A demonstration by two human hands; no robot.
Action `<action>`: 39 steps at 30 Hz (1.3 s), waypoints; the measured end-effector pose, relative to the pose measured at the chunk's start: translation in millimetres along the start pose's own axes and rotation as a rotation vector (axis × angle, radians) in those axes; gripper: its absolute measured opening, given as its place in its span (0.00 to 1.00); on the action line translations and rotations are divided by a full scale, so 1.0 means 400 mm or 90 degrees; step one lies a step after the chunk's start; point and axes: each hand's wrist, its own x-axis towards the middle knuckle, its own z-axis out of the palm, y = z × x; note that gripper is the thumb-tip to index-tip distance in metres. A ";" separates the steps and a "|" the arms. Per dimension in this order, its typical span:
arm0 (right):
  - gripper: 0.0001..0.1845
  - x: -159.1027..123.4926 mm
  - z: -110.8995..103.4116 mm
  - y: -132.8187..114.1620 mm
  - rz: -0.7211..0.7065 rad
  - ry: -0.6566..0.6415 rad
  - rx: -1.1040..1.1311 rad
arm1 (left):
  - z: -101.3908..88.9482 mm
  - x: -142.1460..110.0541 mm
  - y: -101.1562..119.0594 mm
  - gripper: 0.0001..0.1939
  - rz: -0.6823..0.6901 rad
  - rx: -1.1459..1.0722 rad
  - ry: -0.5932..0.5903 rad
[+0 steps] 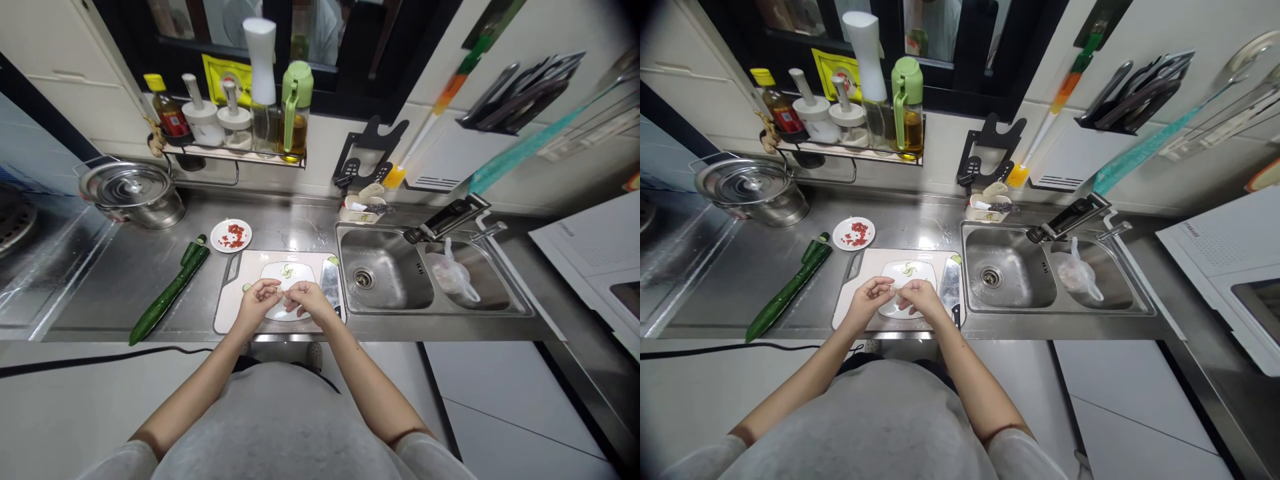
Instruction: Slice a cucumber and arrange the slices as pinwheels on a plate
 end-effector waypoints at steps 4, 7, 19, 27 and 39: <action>0.06 -0.001 -0.001 0.000 0.006 -0.001 -0.009 | 0.002 0.000 0.003 0.23 -0.027 -0.030 -0.013; 0.05 -0.002 0.003 0.002 0.011 -0.004 -0.012 | 0.004 -0.001 0.006 0.26 -0.032 -0.042 -0.013; 0.11 0.001 0.003 0.013 0.042 0.002 0.056 | 0.021 0.002 -0.031 0.22 0.037 0.032 0.043; 0.12 0.007 -0.034 0.071 -0.049 0.079 0.045 | 0.053 -0.002 -0.068 0.14 0.020 0.087 0.036; 0.06 0.041 -0.139 0.125 -0.160 0.176 -0.394 | 0.103 0.054 -0.127 0.07 -0.020 0.346 -0.041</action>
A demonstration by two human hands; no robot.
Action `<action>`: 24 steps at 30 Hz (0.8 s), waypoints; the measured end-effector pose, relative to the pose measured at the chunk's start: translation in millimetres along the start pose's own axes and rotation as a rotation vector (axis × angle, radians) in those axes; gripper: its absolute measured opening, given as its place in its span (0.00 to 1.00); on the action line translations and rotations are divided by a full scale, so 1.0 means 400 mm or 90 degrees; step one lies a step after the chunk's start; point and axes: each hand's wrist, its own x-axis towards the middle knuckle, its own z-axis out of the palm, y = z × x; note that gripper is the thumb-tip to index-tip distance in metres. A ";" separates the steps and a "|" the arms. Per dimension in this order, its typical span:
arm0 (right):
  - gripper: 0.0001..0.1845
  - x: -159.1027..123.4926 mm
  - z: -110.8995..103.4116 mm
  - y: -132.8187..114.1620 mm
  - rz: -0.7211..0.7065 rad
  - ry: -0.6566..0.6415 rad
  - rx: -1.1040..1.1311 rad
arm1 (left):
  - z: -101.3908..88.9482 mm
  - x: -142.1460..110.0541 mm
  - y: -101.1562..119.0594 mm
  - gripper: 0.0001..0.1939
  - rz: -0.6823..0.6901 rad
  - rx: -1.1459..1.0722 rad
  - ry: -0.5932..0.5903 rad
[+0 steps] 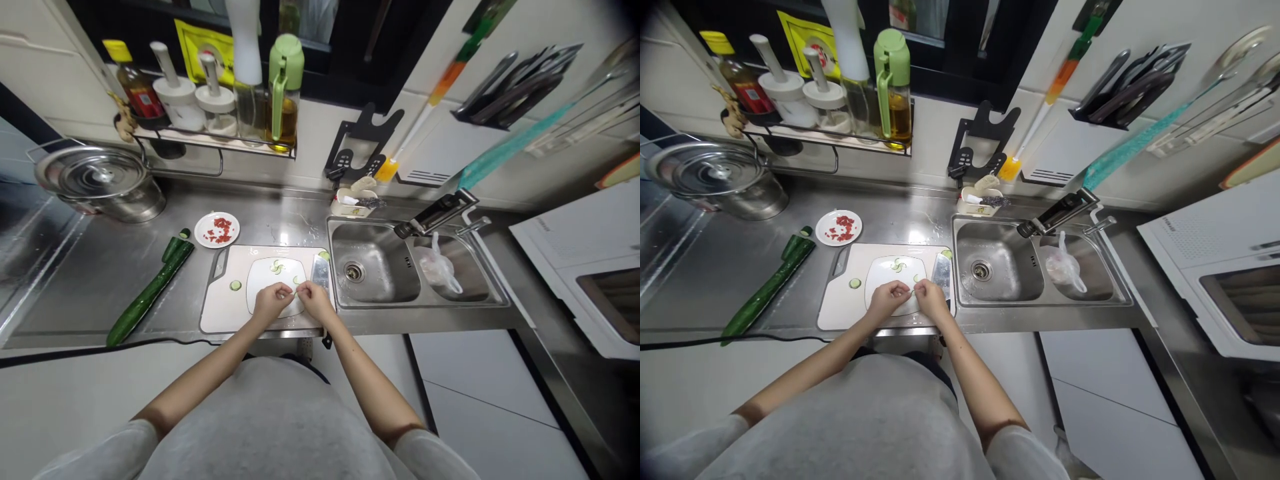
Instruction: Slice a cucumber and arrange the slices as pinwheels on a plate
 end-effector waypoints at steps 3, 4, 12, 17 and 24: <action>0.06 0.034 -0.015 0.002 -0.009 -0.005 -0.075 | 0.013 0.033 0.016 0.06 -0.011 0.092 -0.001; 0.06 0.045 -0.018 0.002 -0.013 -0.008 -0.099 | 0.016 0.043 0.021 0.06 -0.013 0.118 -0.001; 0.10 0.099 -0.019 0.007 -0.047 -0.042 -0.309 | 0.031 0.088 0.034 0.07 -0.039 0.228 -0.034; 0.11 0.112 -0.014 0.015 -0.058 -0.057 -0.373 | 0.034 0.102 0.037 0.07 -0.043 0.269 -0.048; 0.12 0.116 -0.010 0.006 -0.041 -0.076 -0.418 | 0.033 0.112 0.045 0.08 -0.043 0.299 -0.058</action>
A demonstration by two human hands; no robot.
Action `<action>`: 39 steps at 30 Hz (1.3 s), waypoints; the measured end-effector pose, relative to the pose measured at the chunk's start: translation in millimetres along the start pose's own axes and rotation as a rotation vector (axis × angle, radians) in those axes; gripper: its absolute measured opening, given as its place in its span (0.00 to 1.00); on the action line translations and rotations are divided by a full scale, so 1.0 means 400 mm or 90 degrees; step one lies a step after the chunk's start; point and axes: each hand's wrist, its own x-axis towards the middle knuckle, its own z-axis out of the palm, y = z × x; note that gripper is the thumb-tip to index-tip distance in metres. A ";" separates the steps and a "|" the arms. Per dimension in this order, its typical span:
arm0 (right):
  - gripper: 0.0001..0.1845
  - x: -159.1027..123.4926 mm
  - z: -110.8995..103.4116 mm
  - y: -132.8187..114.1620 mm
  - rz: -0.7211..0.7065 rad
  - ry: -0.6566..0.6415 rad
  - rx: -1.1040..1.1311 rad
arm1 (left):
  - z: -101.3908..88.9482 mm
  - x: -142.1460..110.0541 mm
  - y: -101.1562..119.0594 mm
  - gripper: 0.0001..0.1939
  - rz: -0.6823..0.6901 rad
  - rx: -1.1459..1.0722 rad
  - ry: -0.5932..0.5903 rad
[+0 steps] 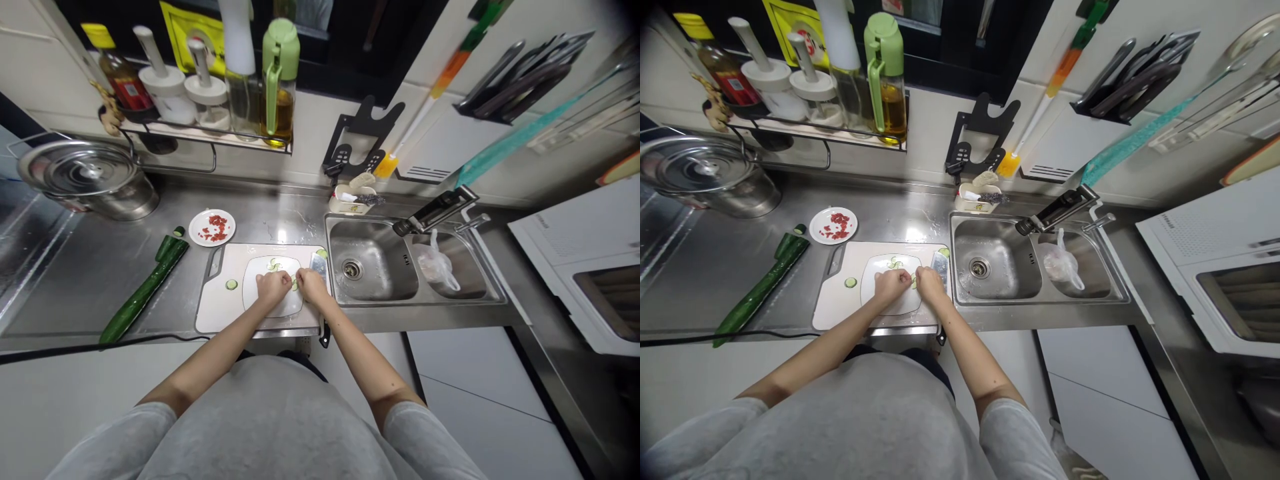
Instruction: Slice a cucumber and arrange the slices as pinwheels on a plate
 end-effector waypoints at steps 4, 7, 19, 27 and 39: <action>0.14 -0.001 -0.005 -0.010 0.001 -0.014 -0.038 | -0.001 0.002 0.003 0.09 -0.010 0.023 -0.011; 0.15 -0.003 -0.009 -0.016 0.001 -0.021 -0.073 | 0.000 0.004 0.006 0.10 -0.014 0.037 -0.016; 0.15 -0.006 -0.014 -0.024 0.048 -0.020 -0.083 | 0.010 0.006 -0.006 0.08 0.006 0.075 0.029; 0.14 -0.025 -0.017 0.012 0.074 0.056 0.018 | -0.001 0.002 -0.011 0.09 0.002 0.024 0.019; 0.13 -0.029 -0.006 0.001 0.141 0.030 0.035 | 0.013 0.018 -0.009 0.09 0.022 0.029 0.028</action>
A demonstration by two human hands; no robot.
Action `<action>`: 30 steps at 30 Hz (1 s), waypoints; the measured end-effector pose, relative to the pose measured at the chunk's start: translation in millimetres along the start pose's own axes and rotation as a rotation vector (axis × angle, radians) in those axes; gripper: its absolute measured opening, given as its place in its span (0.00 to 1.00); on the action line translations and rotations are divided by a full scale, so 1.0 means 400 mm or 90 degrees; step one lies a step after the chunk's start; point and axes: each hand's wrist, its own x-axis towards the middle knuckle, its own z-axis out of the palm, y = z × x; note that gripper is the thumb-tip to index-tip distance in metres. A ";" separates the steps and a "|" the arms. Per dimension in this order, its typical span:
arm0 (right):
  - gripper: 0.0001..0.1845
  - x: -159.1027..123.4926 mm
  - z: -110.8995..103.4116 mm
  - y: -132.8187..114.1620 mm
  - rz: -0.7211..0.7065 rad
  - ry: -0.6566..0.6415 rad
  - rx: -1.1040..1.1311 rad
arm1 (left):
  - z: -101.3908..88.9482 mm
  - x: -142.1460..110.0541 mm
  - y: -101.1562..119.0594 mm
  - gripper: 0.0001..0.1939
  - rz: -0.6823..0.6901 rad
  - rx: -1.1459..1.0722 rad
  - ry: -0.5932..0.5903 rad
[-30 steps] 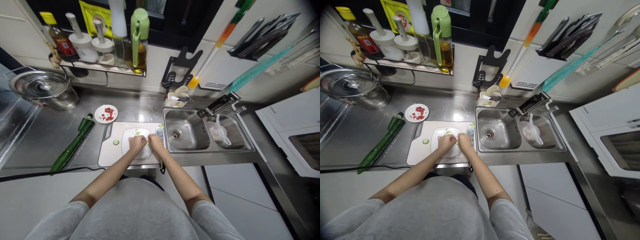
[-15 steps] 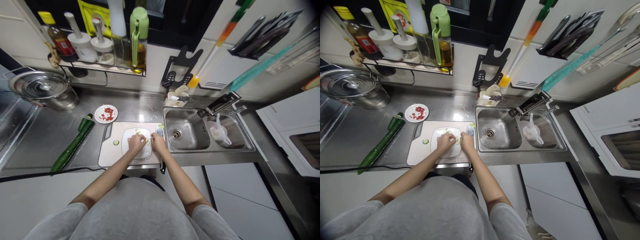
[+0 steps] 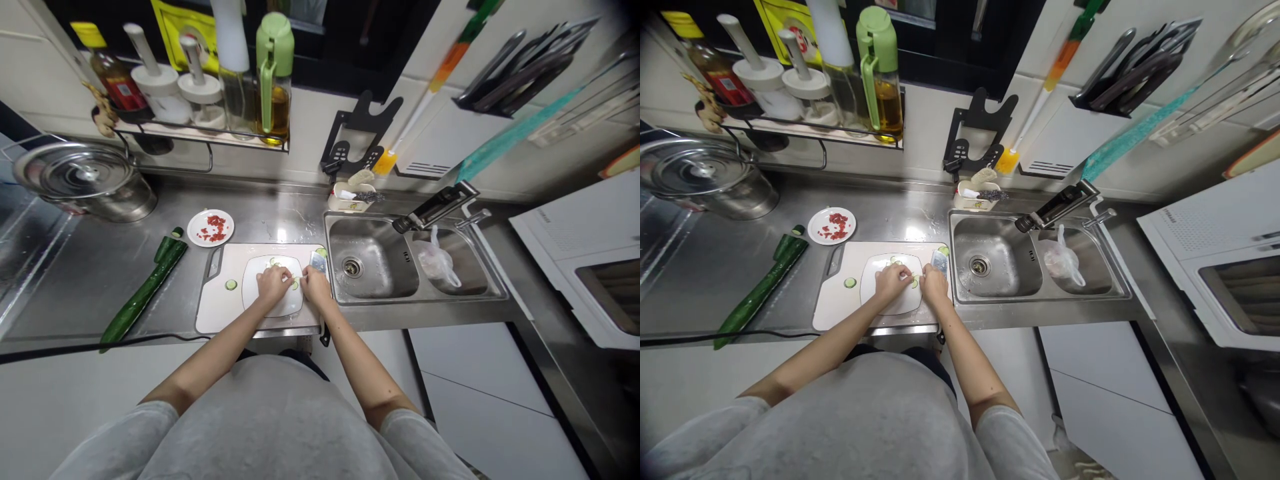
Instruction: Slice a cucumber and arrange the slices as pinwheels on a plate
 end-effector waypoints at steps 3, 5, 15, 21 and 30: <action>0.14 0.000 0.001 0.003 -0.002 -0.003 0.003 | 0.002 0.002 -0.001 0.08 -0.003 0.006 0.000; 0.14 -0.001 0.001 0.003 -0.002 -0.003 0.001 | 0.003 0.003 -0.001 0.08 -0.004 0.010 -0.002; 0.16 -0.026 -0.008 0.015 -0.007 0.070 0.073 | -0.025 -0.028 -0.017 0.09 -0.003 -0.035 0.007; 0.17 -0.057 -0.014 0.065 0.000 0.137 0.187 | -0.090 -0.091 -0.153 0.11 -0.011 -0.134 0.112; 0.18 -0.085 0.003 0.088 -0.011 0.193 0.272 | -0.174 -0.123 -0.320 0.15 -0.121 -0.080 0.202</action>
